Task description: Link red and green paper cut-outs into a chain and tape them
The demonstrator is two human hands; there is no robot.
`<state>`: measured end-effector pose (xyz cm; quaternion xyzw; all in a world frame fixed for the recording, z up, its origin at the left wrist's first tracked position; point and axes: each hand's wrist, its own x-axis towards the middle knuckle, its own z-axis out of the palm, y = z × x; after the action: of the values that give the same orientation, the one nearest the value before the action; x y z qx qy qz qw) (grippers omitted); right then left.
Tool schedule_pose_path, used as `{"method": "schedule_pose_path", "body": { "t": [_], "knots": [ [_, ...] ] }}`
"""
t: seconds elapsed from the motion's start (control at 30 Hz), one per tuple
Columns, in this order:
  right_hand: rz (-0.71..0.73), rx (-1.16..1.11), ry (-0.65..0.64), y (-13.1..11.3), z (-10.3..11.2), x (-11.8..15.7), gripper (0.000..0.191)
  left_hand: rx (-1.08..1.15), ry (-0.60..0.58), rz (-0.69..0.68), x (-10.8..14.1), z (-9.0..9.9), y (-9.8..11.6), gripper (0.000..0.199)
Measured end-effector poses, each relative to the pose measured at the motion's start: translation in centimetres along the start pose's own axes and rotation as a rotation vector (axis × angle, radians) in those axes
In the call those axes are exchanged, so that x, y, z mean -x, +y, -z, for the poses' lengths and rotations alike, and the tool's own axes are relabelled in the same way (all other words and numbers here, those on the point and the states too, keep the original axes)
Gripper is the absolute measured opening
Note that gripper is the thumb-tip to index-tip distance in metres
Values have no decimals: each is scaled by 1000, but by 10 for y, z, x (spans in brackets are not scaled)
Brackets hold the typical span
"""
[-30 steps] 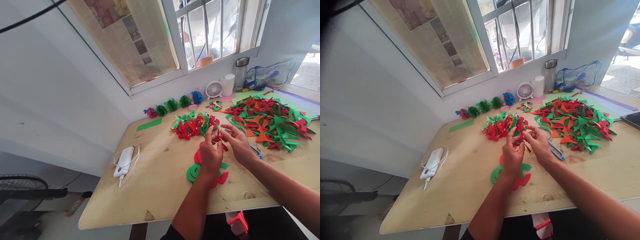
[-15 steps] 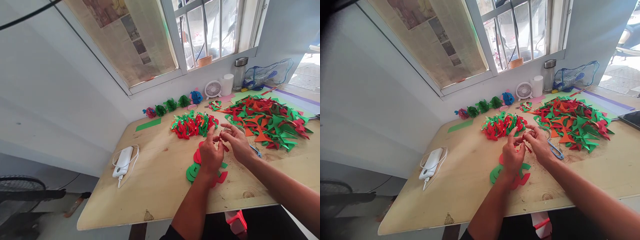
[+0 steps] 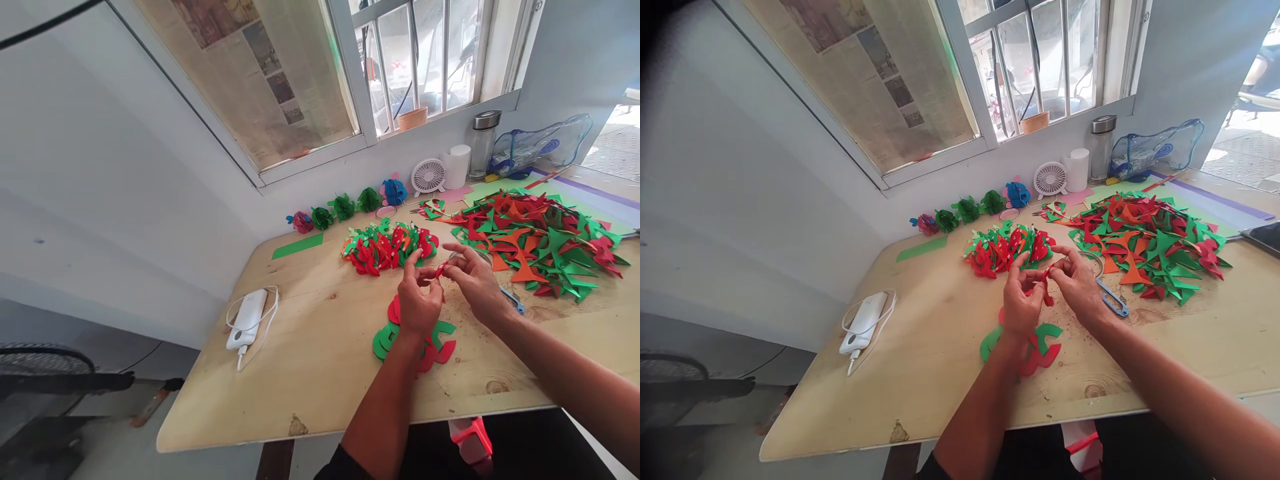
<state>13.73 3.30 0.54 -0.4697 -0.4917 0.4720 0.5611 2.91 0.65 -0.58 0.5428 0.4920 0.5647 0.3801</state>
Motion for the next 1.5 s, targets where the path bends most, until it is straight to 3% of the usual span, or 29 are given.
{"method": "schedule_pose_path", "body": {
  "t": [0.27, 0.57, 0.77, 1.0, 1.5],
  "knots": [
    [-9, 25, -32, -6, -3, 4, 42, -9, -18, -20, 0, 0, 0, 59],
    [35, 104, -114, -3, 0, 1, 44, 334, -21, 220, -9, 5, 2, 56],
    [49, 115, -176, 2, 1, 0, 48, 376, -18, 313, -10, 9, 5, 56],
    [132, 271, -216, 11, 3, -4, 46, 301, -12, 252, -11, 10, 2, 56],
    [128, 245, -275, 6, 4, -2, 49, 128, -41, 137, -13, 13, -8, 51]
  ]
}}
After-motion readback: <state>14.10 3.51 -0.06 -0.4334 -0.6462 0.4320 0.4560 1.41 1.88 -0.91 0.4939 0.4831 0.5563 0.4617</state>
